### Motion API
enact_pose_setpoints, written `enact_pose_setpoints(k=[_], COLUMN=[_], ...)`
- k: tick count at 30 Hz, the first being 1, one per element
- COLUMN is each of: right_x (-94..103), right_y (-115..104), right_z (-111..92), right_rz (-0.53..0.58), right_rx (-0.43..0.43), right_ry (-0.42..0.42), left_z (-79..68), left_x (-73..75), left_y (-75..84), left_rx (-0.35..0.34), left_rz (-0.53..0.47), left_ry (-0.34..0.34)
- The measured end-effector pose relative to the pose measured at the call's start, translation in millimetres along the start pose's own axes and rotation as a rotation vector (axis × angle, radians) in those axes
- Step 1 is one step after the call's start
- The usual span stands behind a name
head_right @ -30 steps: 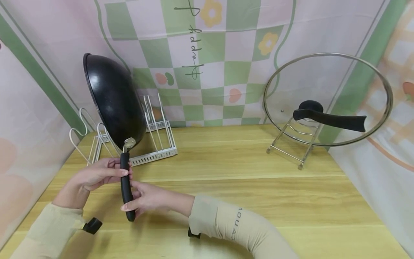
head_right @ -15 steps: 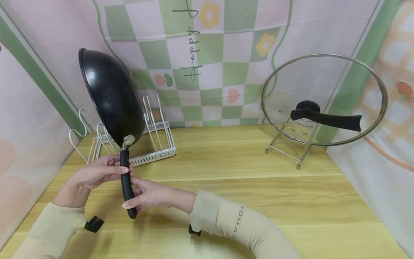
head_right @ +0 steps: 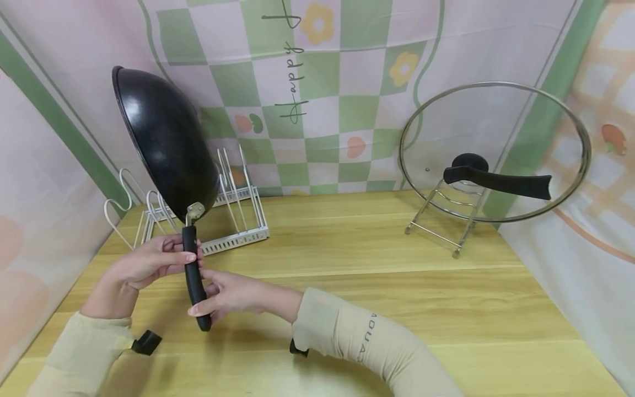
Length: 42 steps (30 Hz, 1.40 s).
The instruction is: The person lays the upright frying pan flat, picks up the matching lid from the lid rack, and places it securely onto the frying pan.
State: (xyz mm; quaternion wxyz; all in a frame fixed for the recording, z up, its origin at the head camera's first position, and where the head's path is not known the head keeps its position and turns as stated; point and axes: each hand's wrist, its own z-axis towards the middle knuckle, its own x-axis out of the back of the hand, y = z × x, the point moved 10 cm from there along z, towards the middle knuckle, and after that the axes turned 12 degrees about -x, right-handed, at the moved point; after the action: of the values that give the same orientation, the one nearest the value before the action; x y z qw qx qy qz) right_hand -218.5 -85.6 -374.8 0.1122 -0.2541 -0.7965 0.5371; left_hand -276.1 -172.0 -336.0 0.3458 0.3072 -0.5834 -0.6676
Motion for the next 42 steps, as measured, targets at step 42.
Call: enact_pose_setpoints(k=[42], right_x=[-1.8], right_y=[-19.3], right_z=[-18.7], right_rz=[-0.039], right_rx=[0.064], right_ry=[-0.023], left_z=[4.4], left_x=[-8.9], left_y=[26.7], left_rx=[-0.078], left_rz=[0.080], left_ry=[0.053])
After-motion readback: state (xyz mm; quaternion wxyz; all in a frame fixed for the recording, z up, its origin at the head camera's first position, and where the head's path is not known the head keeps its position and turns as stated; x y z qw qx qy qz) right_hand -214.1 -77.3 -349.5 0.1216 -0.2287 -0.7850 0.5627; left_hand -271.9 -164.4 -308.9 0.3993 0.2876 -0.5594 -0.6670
